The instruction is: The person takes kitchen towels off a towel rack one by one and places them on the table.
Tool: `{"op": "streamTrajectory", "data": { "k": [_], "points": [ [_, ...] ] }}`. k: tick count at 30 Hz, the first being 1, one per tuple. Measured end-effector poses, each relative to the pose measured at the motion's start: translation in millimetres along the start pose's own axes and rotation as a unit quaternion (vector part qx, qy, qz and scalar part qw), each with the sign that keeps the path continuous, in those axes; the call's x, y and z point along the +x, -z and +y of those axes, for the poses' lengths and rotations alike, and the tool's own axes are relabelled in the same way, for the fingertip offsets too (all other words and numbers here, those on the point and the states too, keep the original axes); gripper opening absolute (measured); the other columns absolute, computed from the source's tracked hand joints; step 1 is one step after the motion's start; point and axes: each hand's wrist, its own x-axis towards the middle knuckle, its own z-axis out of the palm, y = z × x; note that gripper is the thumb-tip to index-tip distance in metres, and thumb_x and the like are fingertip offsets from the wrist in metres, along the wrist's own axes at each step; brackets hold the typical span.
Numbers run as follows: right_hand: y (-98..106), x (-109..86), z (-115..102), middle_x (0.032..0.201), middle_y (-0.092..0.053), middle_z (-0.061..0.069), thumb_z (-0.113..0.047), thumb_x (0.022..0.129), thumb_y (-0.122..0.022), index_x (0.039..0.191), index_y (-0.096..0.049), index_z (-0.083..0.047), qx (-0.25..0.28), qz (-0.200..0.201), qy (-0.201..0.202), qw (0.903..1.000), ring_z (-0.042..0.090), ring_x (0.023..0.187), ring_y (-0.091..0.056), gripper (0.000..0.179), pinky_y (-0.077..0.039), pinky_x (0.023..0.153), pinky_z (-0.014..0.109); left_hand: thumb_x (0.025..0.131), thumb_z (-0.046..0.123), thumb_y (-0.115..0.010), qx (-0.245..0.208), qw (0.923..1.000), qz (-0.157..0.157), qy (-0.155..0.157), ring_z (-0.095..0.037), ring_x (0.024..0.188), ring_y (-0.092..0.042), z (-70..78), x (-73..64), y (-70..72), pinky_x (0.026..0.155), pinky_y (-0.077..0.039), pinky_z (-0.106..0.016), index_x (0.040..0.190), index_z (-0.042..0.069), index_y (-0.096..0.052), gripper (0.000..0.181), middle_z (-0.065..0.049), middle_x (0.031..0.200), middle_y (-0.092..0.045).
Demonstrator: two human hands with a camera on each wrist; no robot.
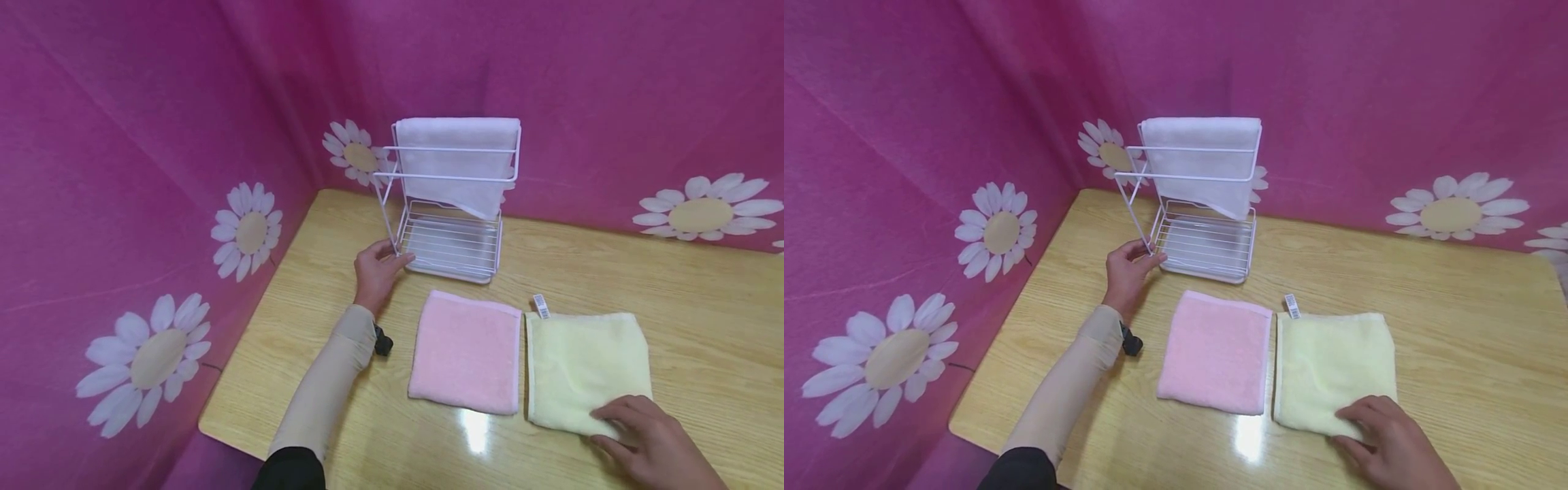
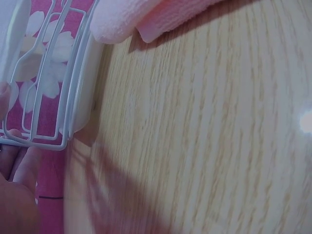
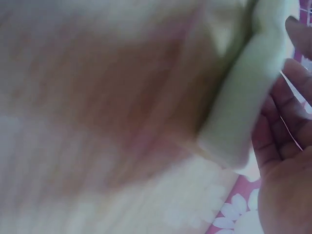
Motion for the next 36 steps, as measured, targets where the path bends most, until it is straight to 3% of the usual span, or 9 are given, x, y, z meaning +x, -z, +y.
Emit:
{"op": "streamTrajectory", "data": {
  "k": [3,8,24,32,36],
  "points": [
    [7,7.0,-4,0.093,-0.057,-0.015,-0.029,0.06,-0.085,0.093,-0.066,-0.027,0.009,0.008,0.006,0.9999,0.0,0.089,-0.048,0.038,-0.028,0.082,0.003,0.065,0.014,-0.083,0.001,1.0,0.0,-0.001,-0.035,0.092,-0.062,-0.5,0.8,-0.4,0.075,-0.054,-0.025,0.104,-0.005,-0.065,0.047,-0.022,0.096,-0.065],
    [17,23.6,-5,0.094,-0.06,-0.011,-0.021,0.057,-0.086,0.095,-0.066,-0.02,0.026,0.035,0.043,0.9981,0.001,0.092,-0.05,0.042,-0.029,0.086,0.002,0.065,0.015,-0.083,0.0,1.0,0.001,0.002,-0.032,0.09,-0.063,-0.4,0.8,-0.9,0.075,-0.055,-0.025,0.104,-0.004,-0.065,0.047,-0.021,0.096,-0.065],
    [40,82.2,-16,0.093,-0.064,-0.006,-0.013,0.052,-0.085,0.099,-0.068,-0.019,0.046,0.094,0.107,0.9887,0.0,0.09,-0.055,0.051,-0.036,0.081,0.004,0.065,0.016,-0.083,0.019,0.9998,0.003,0.007,-0.024,0.085,-0.065,-0.4,-0.2,0.4,0.07,-0.056,-0.026,0.104,-0.003,-0.066,0.046,-0.019,0.095,-0.066],
    [52,111.0,-25,0.093,-0.066,-0.002,-0.012,0.053,-0.086,0.1,-0.069,-0.015,0.063,0.111,0.128,0.9836,0.004,0.091,-0.056,0.05,-0.038,0.083,0.006,0.064,0.008,-0.083,0.007,0.9999,0.007,-0.011,-0.037,0.093,-0.06,3.4,-0.1,-0.6,0.075,-0.054,-0.024,0.1,-0.007,-0.065,0.043,-0.024,0.094,-0.065],
    [56,124.0,-30,0.093,-0.066,-0.001,-0.012,0.052,-0.086,0.1,-0.069,-0.014,0.065,0.118,0.131,0.9823,0.005,0.092,-0.057,0.051,-0.038,0.084,0.007,0.065,0.002,-0.081,0.0,1.0,0.002,-0.007,-0.041,0.094,-0.058,13.4,-3.0,-0.3,0.075,-0.054,-0.024,0.099,-0.007,-0.065,0.038,-0.027,0.095,-0.063]
  ]
}}
